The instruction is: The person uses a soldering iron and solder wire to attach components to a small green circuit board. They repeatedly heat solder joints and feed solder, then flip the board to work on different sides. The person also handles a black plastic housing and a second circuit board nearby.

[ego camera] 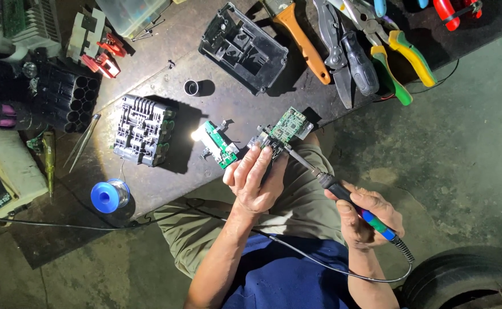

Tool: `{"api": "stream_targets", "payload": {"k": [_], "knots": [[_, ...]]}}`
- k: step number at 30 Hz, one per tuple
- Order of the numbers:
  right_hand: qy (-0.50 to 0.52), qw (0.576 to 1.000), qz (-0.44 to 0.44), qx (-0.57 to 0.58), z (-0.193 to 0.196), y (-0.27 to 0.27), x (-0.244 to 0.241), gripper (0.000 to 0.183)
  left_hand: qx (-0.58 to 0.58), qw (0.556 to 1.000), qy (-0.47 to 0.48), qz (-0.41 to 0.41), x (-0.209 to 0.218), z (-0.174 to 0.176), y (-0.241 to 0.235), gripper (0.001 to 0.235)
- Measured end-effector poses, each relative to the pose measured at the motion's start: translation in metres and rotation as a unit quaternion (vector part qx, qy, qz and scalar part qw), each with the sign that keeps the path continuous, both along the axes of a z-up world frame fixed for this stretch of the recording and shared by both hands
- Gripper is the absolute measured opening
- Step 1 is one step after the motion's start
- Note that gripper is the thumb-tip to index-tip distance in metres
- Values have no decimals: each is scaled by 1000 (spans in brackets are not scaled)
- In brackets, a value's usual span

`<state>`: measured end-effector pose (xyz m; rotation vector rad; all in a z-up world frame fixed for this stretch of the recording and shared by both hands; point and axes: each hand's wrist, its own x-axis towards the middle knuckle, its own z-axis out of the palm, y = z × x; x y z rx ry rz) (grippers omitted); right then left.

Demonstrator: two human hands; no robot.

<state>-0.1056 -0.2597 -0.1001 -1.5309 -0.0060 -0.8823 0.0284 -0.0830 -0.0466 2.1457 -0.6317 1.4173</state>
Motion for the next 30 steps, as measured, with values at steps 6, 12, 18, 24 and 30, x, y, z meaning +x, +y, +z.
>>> {"api": "stream_targets", "payload": {"k": [6, 12, 18, 24, 30], "knots": [[-2, 1000, -3, -12, -1, 2, 2, 26, -15, 1000, -5, -4, 1, 2, -2, 35], [2, 995, -44, -94, 14, 7, -1, 27, -19, 1000, -3, -3, 1, 2, -3, 35], [307, 826, 106, 461, 25, 0, -21, 45, 63, 997, 29, -34, -2, 3, 9, 19], [293, 868, 106, 387, 24, -5, -22, 40, 65, 997, 21, -35, 0, 3, 10, 18], [98, 995, 16, 3, 37, 19, -6, 11, 80, 996, 15, -30, 0, 1, 12, 21]]}}
